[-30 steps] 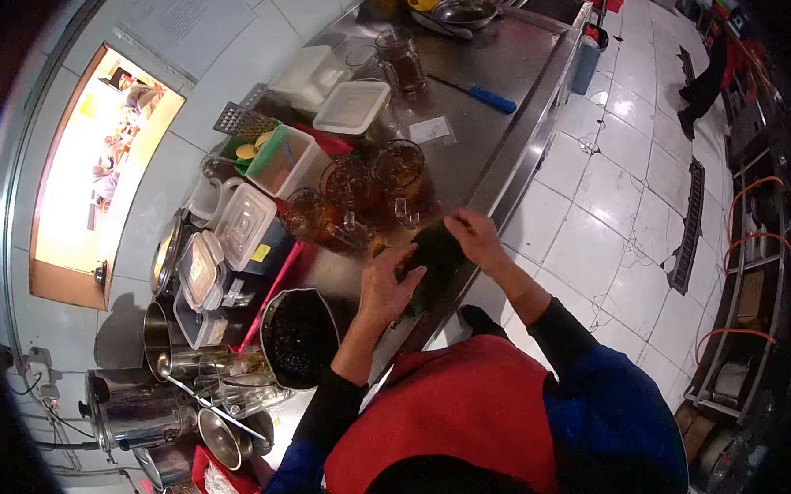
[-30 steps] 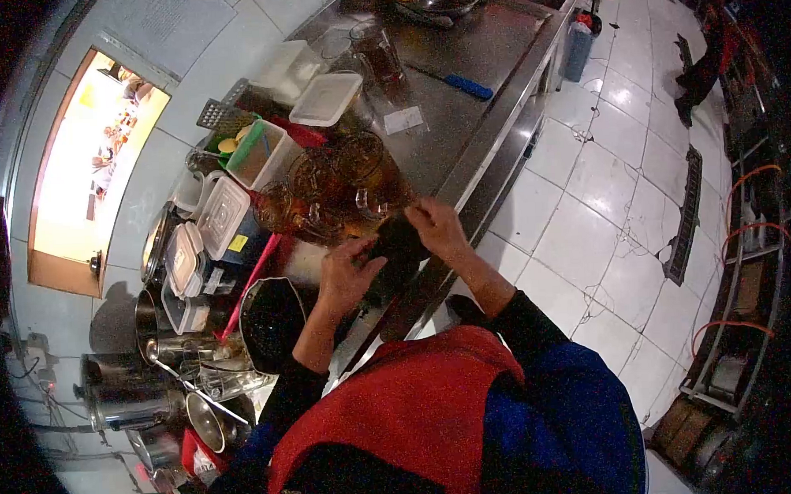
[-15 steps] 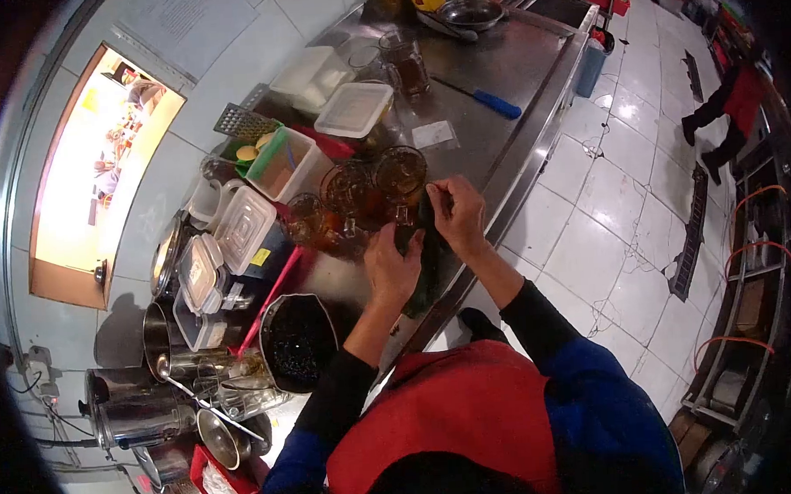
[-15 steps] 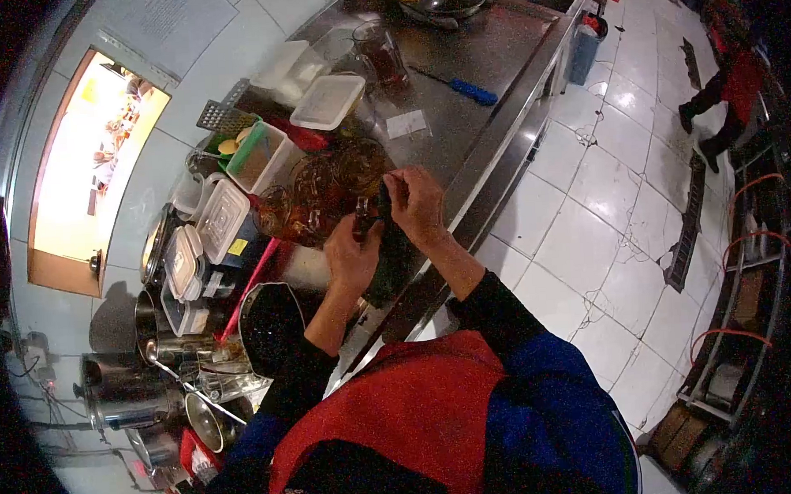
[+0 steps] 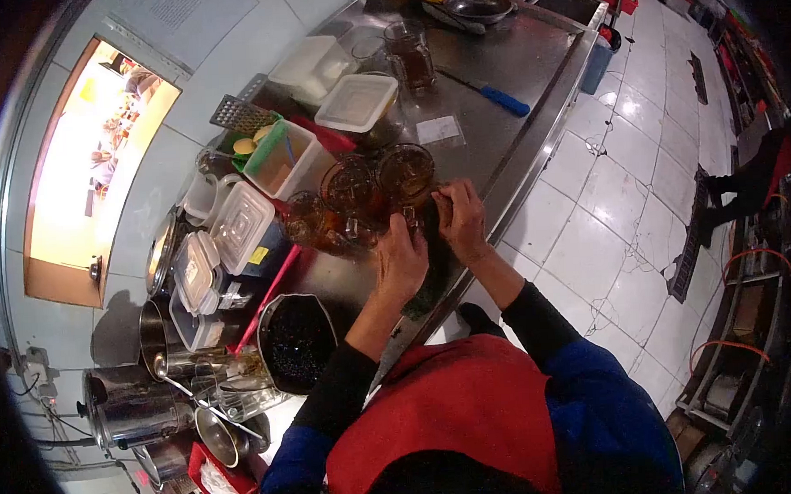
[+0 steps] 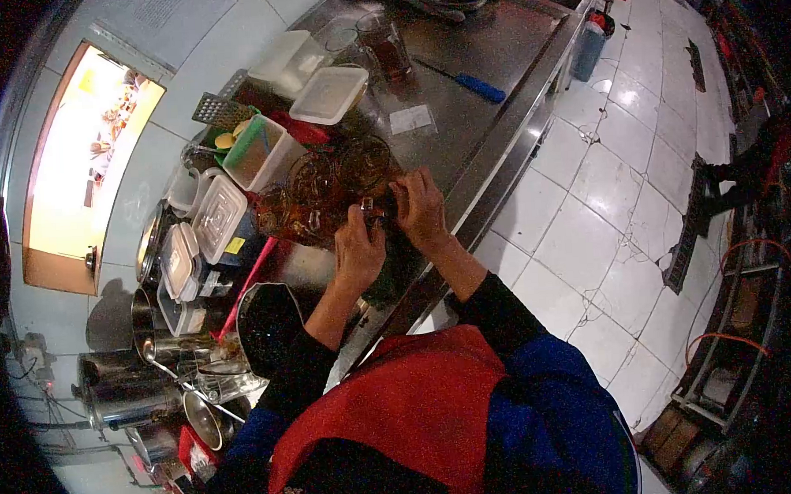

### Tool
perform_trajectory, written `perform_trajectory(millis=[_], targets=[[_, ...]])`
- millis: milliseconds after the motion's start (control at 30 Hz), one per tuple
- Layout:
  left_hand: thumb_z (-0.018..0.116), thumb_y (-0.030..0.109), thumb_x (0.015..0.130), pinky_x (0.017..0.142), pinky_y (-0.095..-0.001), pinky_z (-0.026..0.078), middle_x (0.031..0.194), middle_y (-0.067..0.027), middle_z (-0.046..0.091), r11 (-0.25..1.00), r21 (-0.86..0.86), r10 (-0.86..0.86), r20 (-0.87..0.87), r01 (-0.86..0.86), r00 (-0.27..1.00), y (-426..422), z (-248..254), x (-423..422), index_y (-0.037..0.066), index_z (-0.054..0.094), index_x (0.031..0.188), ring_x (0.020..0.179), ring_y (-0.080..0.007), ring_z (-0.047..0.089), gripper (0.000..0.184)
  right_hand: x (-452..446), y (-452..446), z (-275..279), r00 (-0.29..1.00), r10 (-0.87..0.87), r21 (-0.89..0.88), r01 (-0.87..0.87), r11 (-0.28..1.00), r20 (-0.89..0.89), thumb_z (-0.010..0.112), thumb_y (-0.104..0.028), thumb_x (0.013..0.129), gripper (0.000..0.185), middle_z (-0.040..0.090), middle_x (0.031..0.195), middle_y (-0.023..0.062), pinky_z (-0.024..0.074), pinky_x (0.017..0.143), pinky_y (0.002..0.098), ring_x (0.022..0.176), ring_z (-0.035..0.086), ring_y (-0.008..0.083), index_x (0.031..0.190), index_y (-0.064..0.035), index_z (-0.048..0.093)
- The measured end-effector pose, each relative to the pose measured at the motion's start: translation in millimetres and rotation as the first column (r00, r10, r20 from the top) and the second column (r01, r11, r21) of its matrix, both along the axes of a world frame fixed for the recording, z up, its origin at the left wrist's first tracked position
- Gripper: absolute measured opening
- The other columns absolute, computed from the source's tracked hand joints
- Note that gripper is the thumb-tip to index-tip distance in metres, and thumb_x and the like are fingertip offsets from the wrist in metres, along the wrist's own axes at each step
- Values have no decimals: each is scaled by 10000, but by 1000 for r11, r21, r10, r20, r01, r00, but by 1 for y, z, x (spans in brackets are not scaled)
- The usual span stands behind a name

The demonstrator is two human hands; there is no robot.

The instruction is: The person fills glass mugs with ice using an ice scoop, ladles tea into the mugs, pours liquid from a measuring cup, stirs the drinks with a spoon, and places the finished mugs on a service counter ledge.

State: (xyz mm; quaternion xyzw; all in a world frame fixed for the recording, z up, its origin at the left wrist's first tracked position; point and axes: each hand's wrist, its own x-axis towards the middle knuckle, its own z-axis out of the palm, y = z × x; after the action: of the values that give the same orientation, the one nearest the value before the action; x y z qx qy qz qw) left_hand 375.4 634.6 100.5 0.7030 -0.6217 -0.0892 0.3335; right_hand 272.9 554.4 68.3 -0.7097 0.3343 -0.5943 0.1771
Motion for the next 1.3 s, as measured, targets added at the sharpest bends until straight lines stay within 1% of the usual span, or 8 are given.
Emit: perform_trajectory(millis=[433, 700, 800, 900, 967, 1100, 1167, 1300], targets=[[532, 124, 816, 469, -429, 381, 575, -209, 496, 998, 52, -19, 2, 19, 1000, 2, 6, 1, 2, 384, 901, 528, -390, 514, 210, -7, -9, -65, 982, 90, 73, -79, 994, -167, 551, 3, 702, 257, 497, 896, 176, 455, 636, 409, 786, 529, 364, 951, 30, 493], [551, 109, 809, 446, -393, 379, 579, -190, 498, 998, -56, -36, -12, 36, 999, 0, 2, 5, 12, 419, 844, 509, -341, 522, 168, -2, 23, -57, 673, 145, 267, 81, 960, -725, 545, -131, 708, 354, 512, 995, 166, 317, 879, 492, 1026, 430, 329, 1043, -19, 521], [553, 104, 805, 461, -380, 391, 608, -181, 510, 1000, -4, -15, 48, 16, 999, 3, 0, 8, 5, 443, 858, 507, -315, 520, 157, 1, 48, -41, 640, 275, 412, 71, 908, -717, 557, -151, 700, 365, 505, 1027, 167, 287, 888, 525, 1043, 411, 333, 1041, -27, 520], [586, 123, 787, 474, -370, 402, 627, -156, 526, 997, 80, -16, -25, 18, 1000, 5, 12, 10, 4, 459, 863, 509, -275, 514, 190, 27, 87, -118, 820, 189, 91, -166, 982, -540, 551, -125, 702, 287, 544, 948, 149, 356, 814, 497, 934, 481, 334, 977, -42, 542], [603, 148, 779, 493, -356, 411, 641, -145, 533, 999, 27, -23, -46, 24, 999, 10, 10, 12, 1, 462, 879, 532, -253, 514, 227, 42, 114, -88, 623, 499, 477, -221, 851, -602, 575, -101, 670, 245, 560, 815, 131, 408, 691, 467, 760, 531, 330, 906, -36, 552], [650, 219, 753, 559, -322, 441, 723, -133, 556, 991, -52, 122, -22, -123, 992, 39, 34, 19, -13, 480, 921, 631, -218, 535, 333, 16, 101, -36, 591, 699, 539, -463, 703, -404, 604, -100, 652, 236, 541, 717, 132, 415, 589, 434, 635, 530, 327, 865, -14, 553], [650, 233, 754, 594, -314, 446, 751, -142, 556, 951, -83, 298, -27, -299, 954, 60, 34, 29, -19, 489, 933, 661, -230, 544, 348, -2, 85, -1, 953, 301, 372, -263, 890, -45, 639, -139, 669, 236, 551, 752, 149, 422, 592, 408, 678, 537, 333, 835, 3, 550], [690, 237, 695, 643, -356, 435, 757, -111, 562, 808, -241, 503, -193, -537, 843, 56, 14, 46, -18, 524, 917, 694, -254, 544, 377, 4, 44, -4, 982, 141, 402, -81, 912, -122, 634, -190, 714, 250, 562, 799, 154, 437, 615, 390, 735, 549, 342, 850, 9, 566]])
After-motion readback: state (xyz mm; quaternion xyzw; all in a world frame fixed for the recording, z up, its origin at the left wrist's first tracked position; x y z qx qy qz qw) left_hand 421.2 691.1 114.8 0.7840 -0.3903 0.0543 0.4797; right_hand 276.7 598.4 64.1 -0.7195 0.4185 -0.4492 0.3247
